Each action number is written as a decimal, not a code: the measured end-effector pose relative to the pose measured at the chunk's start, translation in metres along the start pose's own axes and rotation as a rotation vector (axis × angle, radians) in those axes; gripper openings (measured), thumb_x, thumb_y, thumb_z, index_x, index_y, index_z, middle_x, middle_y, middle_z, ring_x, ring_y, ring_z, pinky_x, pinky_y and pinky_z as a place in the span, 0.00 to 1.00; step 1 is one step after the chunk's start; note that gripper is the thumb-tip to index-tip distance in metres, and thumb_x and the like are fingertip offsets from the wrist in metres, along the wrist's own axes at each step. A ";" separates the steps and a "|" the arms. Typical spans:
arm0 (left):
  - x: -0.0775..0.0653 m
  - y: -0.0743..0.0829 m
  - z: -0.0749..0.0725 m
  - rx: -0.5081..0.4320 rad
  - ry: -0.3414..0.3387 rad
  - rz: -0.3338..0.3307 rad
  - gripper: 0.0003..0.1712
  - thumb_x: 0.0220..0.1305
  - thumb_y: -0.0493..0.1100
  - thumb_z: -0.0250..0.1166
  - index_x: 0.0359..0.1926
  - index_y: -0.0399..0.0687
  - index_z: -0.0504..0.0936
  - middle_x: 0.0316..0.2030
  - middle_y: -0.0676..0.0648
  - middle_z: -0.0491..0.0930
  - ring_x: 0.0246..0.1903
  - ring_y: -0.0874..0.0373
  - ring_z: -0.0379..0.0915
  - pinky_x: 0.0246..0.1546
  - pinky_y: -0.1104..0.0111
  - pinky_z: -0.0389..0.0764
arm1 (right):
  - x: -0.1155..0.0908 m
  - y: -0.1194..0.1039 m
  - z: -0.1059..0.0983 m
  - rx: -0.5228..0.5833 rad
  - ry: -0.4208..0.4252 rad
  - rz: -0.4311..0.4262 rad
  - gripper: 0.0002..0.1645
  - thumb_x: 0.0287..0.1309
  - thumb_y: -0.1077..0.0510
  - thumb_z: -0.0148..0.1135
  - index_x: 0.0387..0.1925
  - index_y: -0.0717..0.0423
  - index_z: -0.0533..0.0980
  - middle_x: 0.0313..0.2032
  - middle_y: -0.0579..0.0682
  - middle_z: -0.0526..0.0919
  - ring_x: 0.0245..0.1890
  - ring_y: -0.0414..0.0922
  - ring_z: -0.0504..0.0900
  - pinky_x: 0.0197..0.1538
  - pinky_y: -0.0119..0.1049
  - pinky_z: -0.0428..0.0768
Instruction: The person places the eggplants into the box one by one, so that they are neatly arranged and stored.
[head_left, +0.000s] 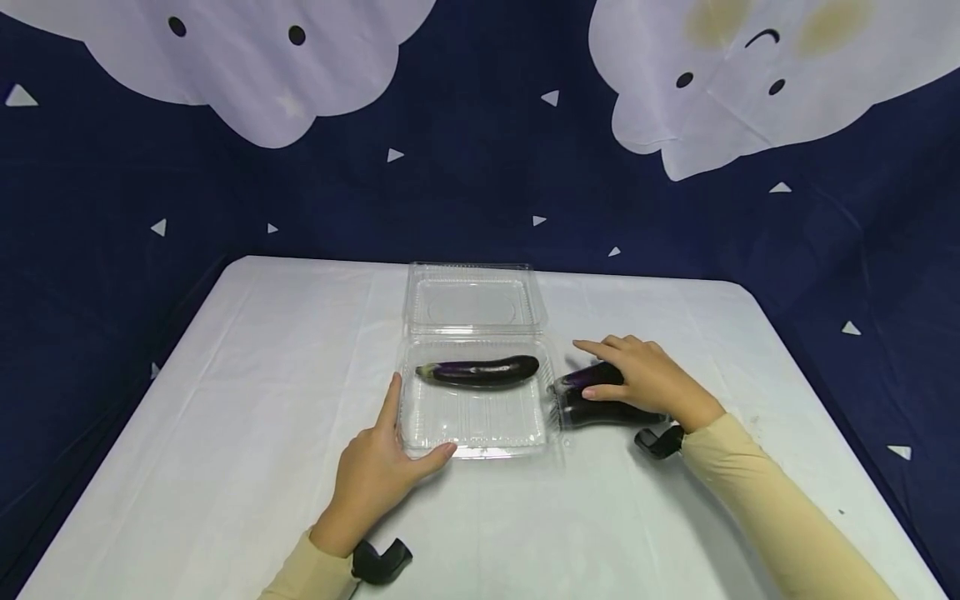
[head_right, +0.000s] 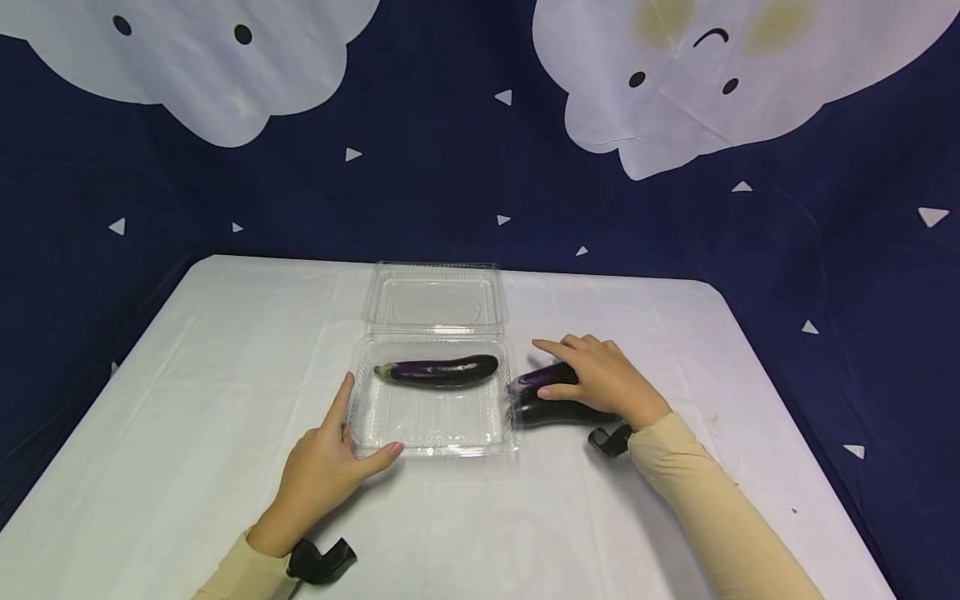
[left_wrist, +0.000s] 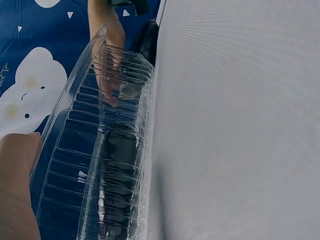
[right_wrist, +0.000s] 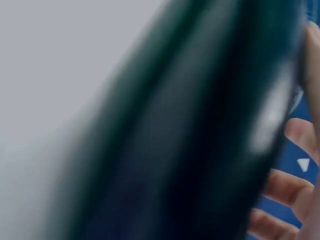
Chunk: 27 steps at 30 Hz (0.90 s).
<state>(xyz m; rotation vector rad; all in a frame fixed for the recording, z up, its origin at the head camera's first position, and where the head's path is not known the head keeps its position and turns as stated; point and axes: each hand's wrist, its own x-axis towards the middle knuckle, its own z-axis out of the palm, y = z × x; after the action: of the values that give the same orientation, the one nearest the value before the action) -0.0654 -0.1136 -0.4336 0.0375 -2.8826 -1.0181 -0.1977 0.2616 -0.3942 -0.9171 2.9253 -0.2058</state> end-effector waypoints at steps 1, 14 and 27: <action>0.000 0.000 0.000 -0.001 0.001 0.004 0.72 0.42 0.74 0.73 0.79 0.48 0.46 0.09 0.55 0.62 0.13 0.62 0.56 0.13 0.68 0.61 | 0.000 0.001 0.002 0.005 -0.002 0.008 0.47 0.55 0.28 0.62 0.72 0.40 0.66 0.51 0.51 0.82 0.50 0.53 0.79 0.50 0.56 0.72; 0.000 0.000 0.001 -0.010 0.001 0.019 0.73 0.43 0.75 0.72 0.79 0.48 0.46 0.09 0.57 0.59 0.12 0.64 0.51 0.11 0.70 0.58 | 0.011 0.018 0.015 0.044 -0.018 0.088 0.47 0.57 0.27 0.59 0.73 0.39 0.64 0.49 0.48 0.82 0.52 0.53 0.77 0.56 0.58 0.66; 0.000 0.000 0.000 -0.011 -0.008 0.009 0.72 0.43 0.74 0.72 0.79 0.49 0.45 0.09 0.56 0.58 0.12 0.64 0.52 0.11 0.69 0.59 | 0.019 0.019 0.019 0.004 -0.004 0.105 0.34 0.62 0.37 0.63 0.66 0.44 0.72 0.43 0.51 0.80 0.46 0.55 0.80 0.47 0.57 0.79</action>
<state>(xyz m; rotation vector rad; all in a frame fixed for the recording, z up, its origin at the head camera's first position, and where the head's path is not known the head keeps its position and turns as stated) -0.0651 -0.1136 -0.4335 0.0199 -2.8814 -1.0357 -0.2218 0.2645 -0.4166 -0.7605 2.9581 -0.2037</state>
